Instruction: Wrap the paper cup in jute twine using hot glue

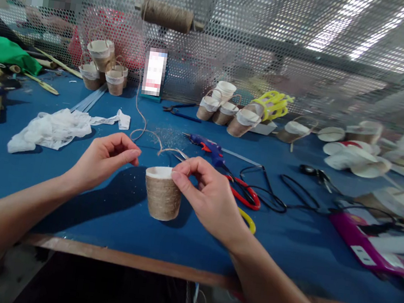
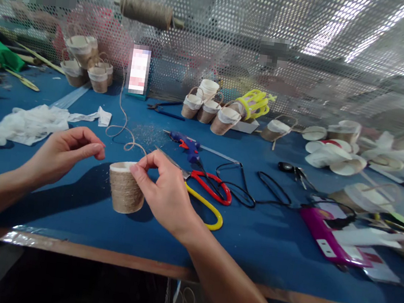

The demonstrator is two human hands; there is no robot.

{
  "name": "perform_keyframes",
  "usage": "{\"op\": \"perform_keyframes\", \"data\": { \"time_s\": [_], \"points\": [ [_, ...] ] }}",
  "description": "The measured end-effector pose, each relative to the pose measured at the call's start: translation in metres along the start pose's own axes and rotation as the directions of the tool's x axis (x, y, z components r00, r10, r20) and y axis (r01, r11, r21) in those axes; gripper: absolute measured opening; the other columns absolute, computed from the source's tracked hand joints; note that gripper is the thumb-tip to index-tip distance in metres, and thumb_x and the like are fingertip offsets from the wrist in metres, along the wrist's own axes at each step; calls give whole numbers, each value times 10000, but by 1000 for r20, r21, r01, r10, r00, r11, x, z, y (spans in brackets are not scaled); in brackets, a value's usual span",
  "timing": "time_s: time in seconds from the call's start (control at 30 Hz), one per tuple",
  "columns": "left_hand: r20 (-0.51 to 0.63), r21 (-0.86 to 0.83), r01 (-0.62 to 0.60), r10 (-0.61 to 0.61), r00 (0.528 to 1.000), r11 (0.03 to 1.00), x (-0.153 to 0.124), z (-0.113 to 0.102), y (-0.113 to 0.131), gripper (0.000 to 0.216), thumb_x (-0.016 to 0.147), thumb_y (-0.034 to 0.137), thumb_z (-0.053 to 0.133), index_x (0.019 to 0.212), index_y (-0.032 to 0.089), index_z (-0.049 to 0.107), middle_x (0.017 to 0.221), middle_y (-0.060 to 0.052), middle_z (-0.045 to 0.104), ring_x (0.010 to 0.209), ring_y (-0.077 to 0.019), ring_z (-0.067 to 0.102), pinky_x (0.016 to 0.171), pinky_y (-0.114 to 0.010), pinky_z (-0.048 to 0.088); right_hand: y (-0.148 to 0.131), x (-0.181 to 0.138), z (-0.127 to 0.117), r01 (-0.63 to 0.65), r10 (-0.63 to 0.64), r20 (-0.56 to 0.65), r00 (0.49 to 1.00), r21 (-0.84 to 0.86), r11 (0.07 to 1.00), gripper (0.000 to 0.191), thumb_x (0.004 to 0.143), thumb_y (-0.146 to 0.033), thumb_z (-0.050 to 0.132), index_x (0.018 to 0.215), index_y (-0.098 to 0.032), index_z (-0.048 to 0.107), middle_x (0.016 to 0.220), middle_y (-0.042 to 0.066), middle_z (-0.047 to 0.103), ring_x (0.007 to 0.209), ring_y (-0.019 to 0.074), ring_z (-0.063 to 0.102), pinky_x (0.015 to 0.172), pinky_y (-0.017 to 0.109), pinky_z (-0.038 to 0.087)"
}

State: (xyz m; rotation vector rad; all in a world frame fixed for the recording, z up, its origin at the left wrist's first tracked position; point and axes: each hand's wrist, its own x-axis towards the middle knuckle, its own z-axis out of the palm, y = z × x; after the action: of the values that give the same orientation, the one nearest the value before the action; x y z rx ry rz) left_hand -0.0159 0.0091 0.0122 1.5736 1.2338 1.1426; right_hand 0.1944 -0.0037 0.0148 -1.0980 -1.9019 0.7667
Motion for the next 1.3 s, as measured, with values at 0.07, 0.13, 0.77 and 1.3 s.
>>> {"op": "perform_keyframes", "data": {
  "time_s": [0.07, 0.13, 0.77, 1.3],
  "points": [
    [-11, 5, -3, 3, 1000, 1000, 0, 1, 0, 89, 733, 229, 586, 711, 150, 553, 642, -3, 616, 625, -116, 562, 628, -242, 441, -1, 0, 0, 8, -8, -2, 1000, -12, 1000, 156, 840, -295, 527, 726, -198, 483, 773, 9, 569, 734, 134, 541, 698, 290, 438],
    [-16, -3, -4, 4, 1000, 1000, 0, 1, -1, 99, 720, 235, 599, 704, 151, 550, 644, -3, 617, 628, -119, 567, 625, -243, 440, -1, 0, -1, 17, -17, -3, 1000, -21, 1000, 153, 840, -289, 529, 726, -198, 482, 768, 8, 570, 732, 132, 542, 696, 287, 438],
    [-12, -58, -43, 42, 999, 997, 6, 0, -12, 231, 812, 269, 509, 625, 159, 590, 591, -2, 561, 564, -102, 507, 574, -231, 413, -1, 1, 3, 31, -31, 8, 999, -56, 998, 143, 835, -265, 526, 724, -178, 504, 738, 9, 561, 687, 121, 533, 669, 278, 435],
    [-40, 69, -17, 19, 999, 997, 1, 2, -6, 68, 645, 228, 652, 620, 167, 637, 592, 6, 622, 570, -114, 520, 544, -228, 408, -1, 1, 3, 18, -17, 9, 1000, -67, 998, 139, 838, -260, 523, 727, -180, 500, 745, 8, 566, 703, 123, 537, 677, 281, 434]
  ]
}}
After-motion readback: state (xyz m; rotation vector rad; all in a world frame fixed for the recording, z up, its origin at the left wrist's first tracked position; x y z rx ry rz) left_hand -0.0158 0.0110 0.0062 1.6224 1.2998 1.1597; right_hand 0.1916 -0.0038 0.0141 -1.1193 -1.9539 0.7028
